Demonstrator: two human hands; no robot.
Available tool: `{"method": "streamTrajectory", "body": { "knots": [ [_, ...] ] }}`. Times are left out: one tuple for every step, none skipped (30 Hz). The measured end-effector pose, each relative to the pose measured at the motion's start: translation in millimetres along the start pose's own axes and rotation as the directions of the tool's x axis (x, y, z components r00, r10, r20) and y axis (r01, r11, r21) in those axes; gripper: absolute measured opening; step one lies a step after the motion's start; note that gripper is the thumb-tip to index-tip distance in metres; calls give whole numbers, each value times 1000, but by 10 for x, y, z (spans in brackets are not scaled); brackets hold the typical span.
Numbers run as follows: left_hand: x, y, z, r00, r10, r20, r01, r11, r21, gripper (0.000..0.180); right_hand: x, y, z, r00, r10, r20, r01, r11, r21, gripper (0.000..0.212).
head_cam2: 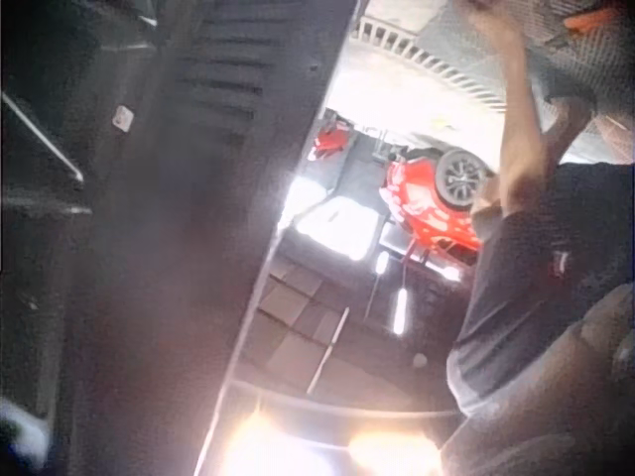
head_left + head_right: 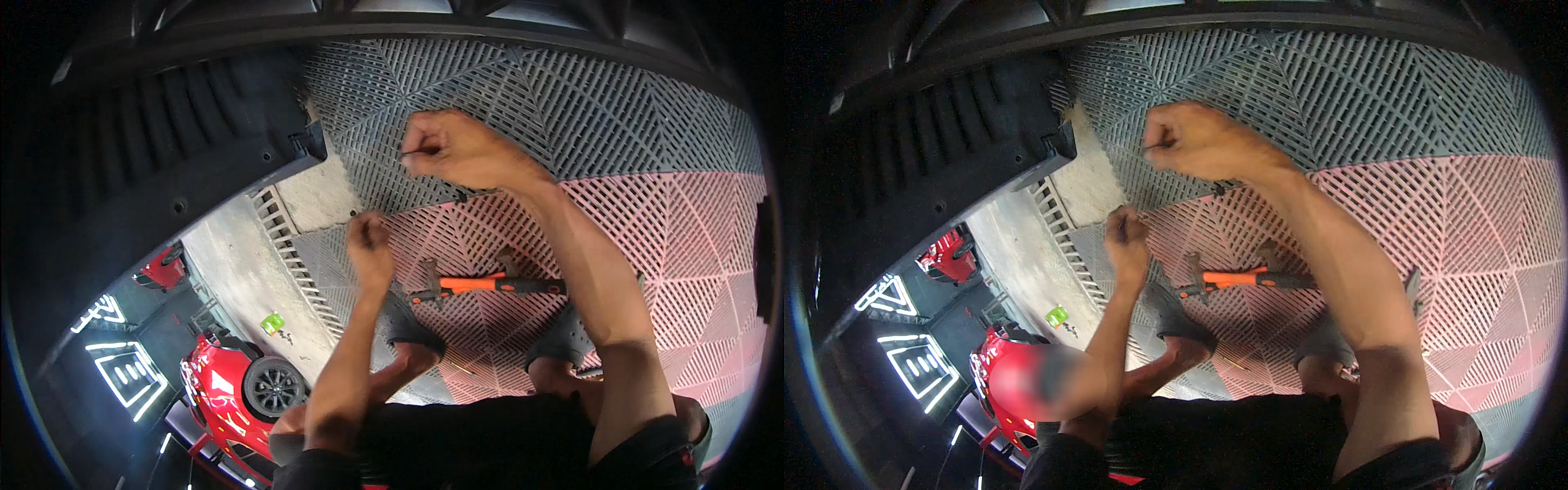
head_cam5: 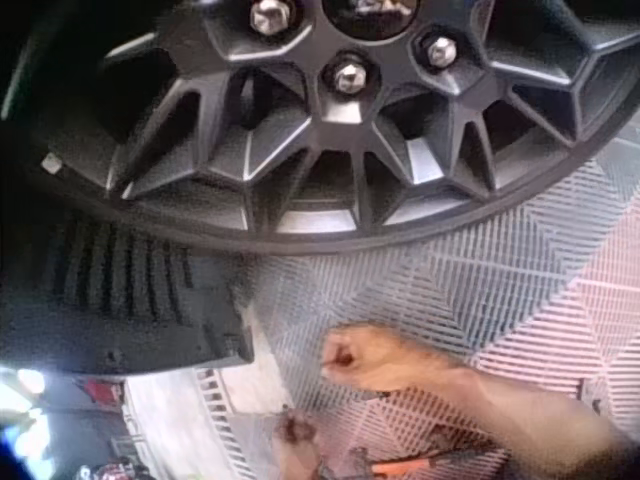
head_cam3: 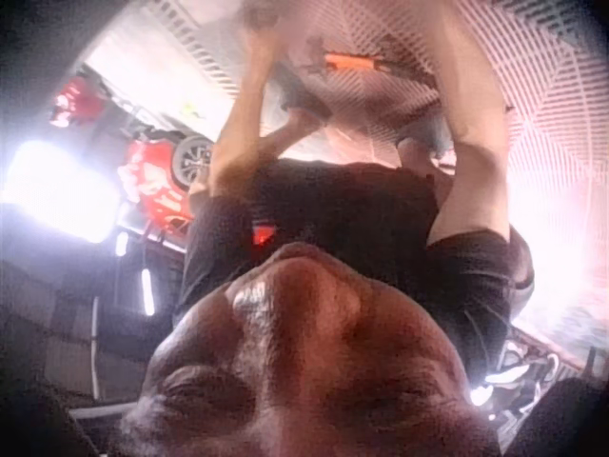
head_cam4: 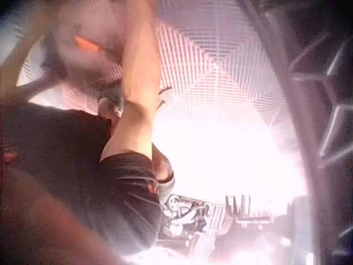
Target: The person installs plastic fasteners into the wheel arch liner of a dark-colored car. They pick up clips from the floor, insert them into holes in the liner, and press them into place. The person also gathers loose clips into a small metal can.
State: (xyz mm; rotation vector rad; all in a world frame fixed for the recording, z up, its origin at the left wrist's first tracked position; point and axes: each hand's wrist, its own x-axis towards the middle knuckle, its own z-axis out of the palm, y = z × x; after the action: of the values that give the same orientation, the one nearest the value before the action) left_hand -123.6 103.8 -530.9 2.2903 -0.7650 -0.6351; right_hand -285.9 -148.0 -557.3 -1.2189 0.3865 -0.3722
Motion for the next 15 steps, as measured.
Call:
{"method": "streamTrajectory", "body": {
  "knots": [
    [204, -109, 218, 996, 59, -67, -55, 997, 59, 18, 129, -19, 124, 998, -33, -49, 39, 992, 116, 10],
    [397, -196, 460, 983, 125, -131, -110, 987, 117, 18, 232, -91, 231, 995, -78, -68, 87, 985, 147, 9],
    [539, -305, 696, 956, 215, -200, -186, 971, 153, 23, 350, -187, 403, 990, -123, -64, 133, 974, 185, 9],
    [654, -366, 930, 917, 310, -253, -270, 946, 182, 29, 430, -271, 494, 983, -167, -77, 179, 961, 208, 9],
    [644, -230, 1019, 958, 161, -239, -96, 961, 259, 35, 484, -312, 554, 982, -168, -85, 182, 960, 212, 11],
    [642, 128, 1151, 976, 1, -219, 73, 941, 331, 42, 542, -321, 538, 982, -155, -110, 176, 962, 209, 14],
    [631, 211, 1222, 972, -15, -235, 103, 924, 367, 46, 592, -411, 498, 978, -159, -132, 183, 964, 193, 16],
    [603, 248, 1263, 965, -38, -259, 144, 903, 405, 50, 655, -533, 448, 999, -33, -17, 36, 964, 264, 22],
    [572, 67, 1284, 951, 68, -300, 68, 905, 421, 52, 722, -522, 470, 999, -42, -4, 41, 946, 321, 22],
    [555, -57, 1283, 923, 174, -342, -5, 898, 440, 54, 786, -519, 488, 999, -53, 12, 44, 925, 377, 23],
    [538, -183, 1267, 908, 168, -382, 31, 885, 464, 52, 851, -516, 527, 997, -64, 31, 45, 901, 432, 23],
    [557, -219, 1323, 903, 181, -389, 22, 886, 463, 52, 905, -481, 526, 991, -132, 18, 111, 892, 437, 22],
    [574, -259, 1366, 899, 193, -394, 11, 888, 460, 51, 954, -433, 553, 980, -199, 5, 176, 880, 441, 22],
    [585, -295, 1421, 898, 204, -390, -9, 895, 446, 50, 992, -392, 556, 964, -265, -7, 240, 863, 444, 21],
    [587, -326, 1410, 895, 208, -394, -16, 899, 437, 50, 1026, -385, 565, 965, -263, 9, 231, 864, 447, 21]
  ]
}}
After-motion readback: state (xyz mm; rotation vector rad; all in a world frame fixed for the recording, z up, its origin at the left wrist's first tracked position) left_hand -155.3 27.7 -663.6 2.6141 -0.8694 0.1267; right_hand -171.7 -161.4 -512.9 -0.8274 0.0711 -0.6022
